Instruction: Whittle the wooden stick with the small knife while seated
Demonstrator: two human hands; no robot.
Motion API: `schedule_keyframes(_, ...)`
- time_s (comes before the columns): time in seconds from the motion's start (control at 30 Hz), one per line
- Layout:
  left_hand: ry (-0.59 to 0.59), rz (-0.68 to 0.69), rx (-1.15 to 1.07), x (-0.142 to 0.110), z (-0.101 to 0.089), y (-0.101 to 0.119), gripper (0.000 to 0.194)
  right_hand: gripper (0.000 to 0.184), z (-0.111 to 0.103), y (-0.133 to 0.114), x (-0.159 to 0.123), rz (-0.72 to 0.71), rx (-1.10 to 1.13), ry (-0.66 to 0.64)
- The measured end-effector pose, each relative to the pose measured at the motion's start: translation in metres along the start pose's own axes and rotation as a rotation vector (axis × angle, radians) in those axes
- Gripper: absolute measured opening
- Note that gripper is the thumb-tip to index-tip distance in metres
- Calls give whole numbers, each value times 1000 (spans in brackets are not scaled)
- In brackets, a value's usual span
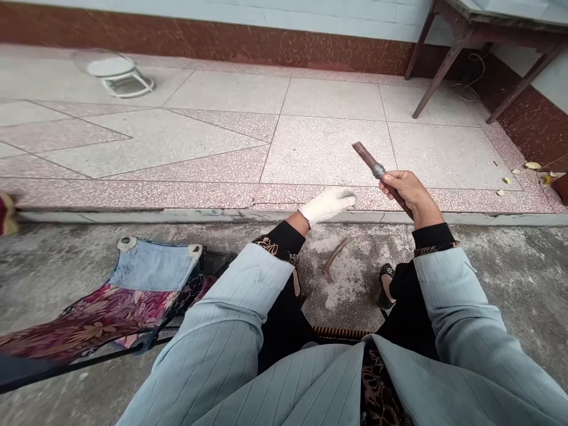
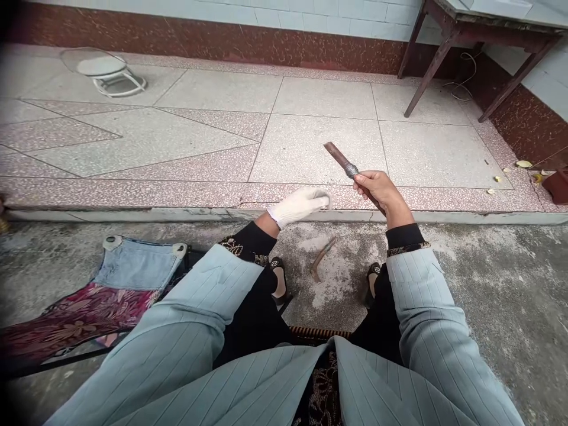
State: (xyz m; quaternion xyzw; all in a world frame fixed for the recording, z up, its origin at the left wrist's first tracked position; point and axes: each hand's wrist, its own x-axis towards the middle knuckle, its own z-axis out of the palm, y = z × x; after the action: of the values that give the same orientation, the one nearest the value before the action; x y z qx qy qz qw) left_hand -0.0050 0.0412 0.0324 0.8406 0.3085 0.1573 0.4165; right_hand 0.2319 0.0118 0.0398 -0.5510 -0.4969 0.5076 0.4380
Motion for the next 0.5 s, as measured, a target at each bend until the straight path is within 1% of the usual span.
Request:
schedule_keyframes(0.07, 19, 20, 103, -1, 0, 3, 27, 25, -1, 4, 4, 16, -79, 25)
schedule_keyframes(0.1, 21, 27, 169, -1, 0, 4, 28, 24, -2, 6, 5, 35, -152, 38)
schedule_keyframes(0.17, 24, 32, 320, -1, 1, 4, 30, 22, -4, 10, 7, 80, -368, 36)
schedule_keyframes(0.2, 28, 31, 397, -2, 2, 3, 32, 21, -5, 12, 8, 106, -494, 7)
schedule_keyframes(0.23, 32, 29, 467, -2, 3, 2, 34, 21, -6, 15, 7, 136, -614, -55)
schedule_keyframes(0.27, 26, 30, 522, -2, 4, 0, 35, 20, -6, 18, 7, 171, -717, -153)
schedule_keyframes(0.3, 4, 35, 557, -2, 4, -2, 36, 20, -5, 21, 5, 212, -796, -287)
schedule_keyframes(0.37, -79, 62, 553, -1, 4, -5, 35, 17, 0, 28, 1, 310, -854, -615)
schedule_keyframes(0.4, -126, 79, 520, -1, 4, -6, 34, 16, 3, 31, -1, 356, -840, -777)
schedule_keyframes(0.43, -164, 93, 471, -1, 3, -7, 34, 18, 7, 33, -4, 389, -802, -908)
schedule_keyframes(0.47, -182, 96, 409, 0, 1, -7, 34, 21, 10, 33, -7, 402, -743, -1007)
schedule_keyframes(0.5, -185, 86, 347, 0, 0, -7, 34, 25, 12, 32, -10, 391, -669, -1079)
